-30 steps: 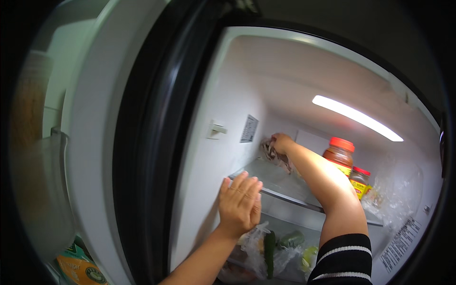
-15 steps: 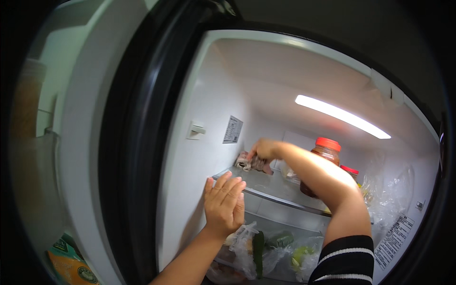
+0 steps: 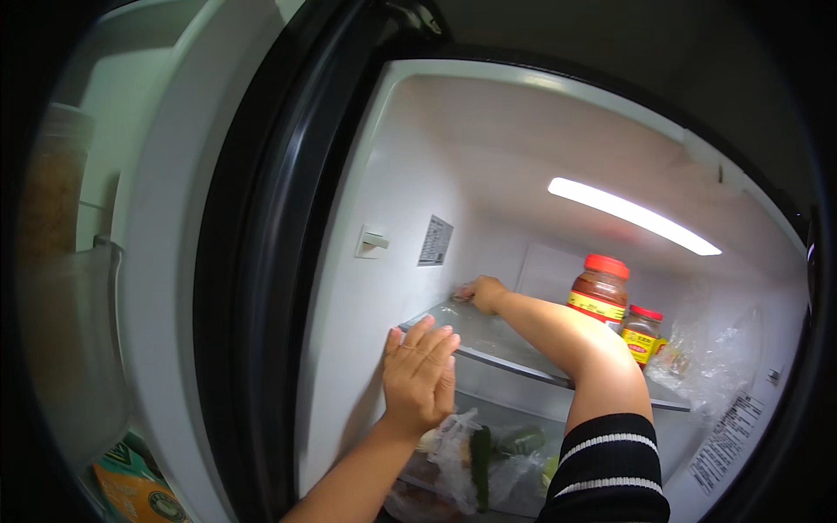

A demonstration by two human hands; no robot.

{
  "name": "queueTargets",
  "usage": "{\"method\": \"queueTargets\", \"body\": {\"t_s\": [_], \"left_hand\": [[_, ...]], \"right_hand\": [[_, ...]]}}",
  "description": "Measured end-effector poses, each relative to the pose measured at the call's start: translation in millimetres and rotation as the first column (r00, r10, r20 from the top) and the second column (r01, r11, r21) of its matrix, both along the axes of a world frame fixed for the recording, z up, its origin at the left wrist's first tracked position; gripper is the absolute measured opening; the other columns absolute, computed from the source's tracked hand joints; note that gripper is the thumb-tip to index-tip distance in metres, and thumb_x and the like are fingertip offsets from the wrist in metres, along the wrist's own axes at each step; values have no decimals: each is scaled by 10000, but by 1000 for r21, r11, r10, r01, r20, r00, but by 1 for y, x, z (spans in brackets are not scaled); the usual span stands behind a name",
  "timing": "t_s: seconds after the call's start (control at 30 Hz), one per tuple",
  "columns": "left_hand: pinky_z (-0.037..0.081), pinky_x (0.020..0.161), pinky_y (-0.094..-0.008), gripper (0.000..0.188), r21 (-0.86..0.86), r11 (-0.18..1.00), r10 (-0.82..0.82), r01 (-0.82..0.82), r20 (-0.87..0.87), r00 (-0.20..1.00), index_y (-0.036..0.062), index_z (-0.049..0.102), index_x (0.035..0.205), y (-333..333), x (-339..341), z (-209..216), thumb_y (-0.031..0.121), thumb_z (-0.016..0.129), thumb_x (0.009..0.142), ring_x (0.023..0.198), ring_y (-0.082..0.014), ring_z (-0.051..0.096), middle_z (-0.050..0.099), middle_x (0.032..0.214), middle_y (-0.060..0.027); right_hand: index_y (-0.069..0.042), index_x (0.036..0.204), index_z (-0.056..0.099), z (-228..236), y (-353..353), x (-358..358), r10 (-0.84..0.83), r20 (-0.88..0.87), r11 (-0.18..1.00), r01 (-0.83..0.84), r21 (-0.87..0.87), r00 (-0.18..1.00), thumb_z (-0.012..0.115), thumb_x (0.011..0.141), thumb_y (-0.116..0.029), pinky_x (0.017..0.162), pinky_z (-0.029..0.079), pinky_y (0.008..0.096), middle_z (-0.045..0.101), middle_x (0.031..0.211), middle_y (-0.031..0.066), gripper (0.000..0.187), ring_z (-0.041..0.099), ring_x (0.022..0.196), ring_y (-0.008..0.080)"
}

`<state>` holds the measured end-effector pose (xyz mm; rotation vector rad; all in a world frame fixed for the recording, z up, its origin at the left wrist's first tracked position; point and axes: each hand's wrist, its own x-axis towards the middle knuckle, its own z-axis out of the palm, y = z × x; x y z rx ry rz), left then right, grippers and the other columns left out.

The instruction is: The person wipes the refrigerator shelves with a cloth, moves jars and food items aside, places food products into plastic bags, and organizes the items on the shelves.

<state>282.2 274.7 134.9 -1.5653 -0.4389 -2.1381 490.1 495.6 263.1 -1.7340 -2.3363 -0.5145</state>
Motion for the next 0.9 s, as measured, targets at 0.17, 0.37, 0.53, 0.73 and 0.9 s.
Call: {"method": "queueTargets", "body": {"t_s": [0.17,0.37,0.53,0.73,0.9], "left_hand": [[243,1084,-416,204,-2,999,49,-49,-15,999,31,659,980,3,-7,1,63,516,838,1081,-294,581,662,1013,-116],[243,1085,-421,226,-3,999,47,-47,-29,998,8,658,1003,-1,-15,-1,67,495,858,1105,-300,571,658,1051,-129],[246,1083,-418,224,-10,1000,21,-21,-48,999,16,660,1003,1,-7,-3,71,496,860,1106,-297,570,659,1041,-123],[246,1077,-413,221,4,1000,13,-13,-43,999,26,661,997,1,-2,-2,69,523,830,1090,-291,570,654,1028,-109],[250,1079,-432,224,-33,999,25,-27,-38,999,27,663,1004,-1,-8,-3,73,501,857,1111,-292,567,659,1043,-115]], "right_hand": [[-107,998,723,24,-161,-70,147,-357,959,-222,-178,922,472,759,82,820,483,278,695,971,96,394,626,913,193],[-48,1008,711,42,-221,-60,161,-568,976,-216,-29,807,445,706,105,733,521,284,699,849,140,430,654,746,191],[-12,905,721,50,-186,-41,-286,-337,955,294,-30,897,555,784,-41,609,549,303,678,730,186,207,682,632,272],[-57,1109,640,6,-151,-18,-228,143,973,229,12,963,585,811,-212,812,489,392,660,986,191,340,633,932,302],[-77,1086,655,22,-223,-46,-38,-17,991,35,-132,999,568,813,-199,783,497,379,671,959,160,310,630,856,336]]}}
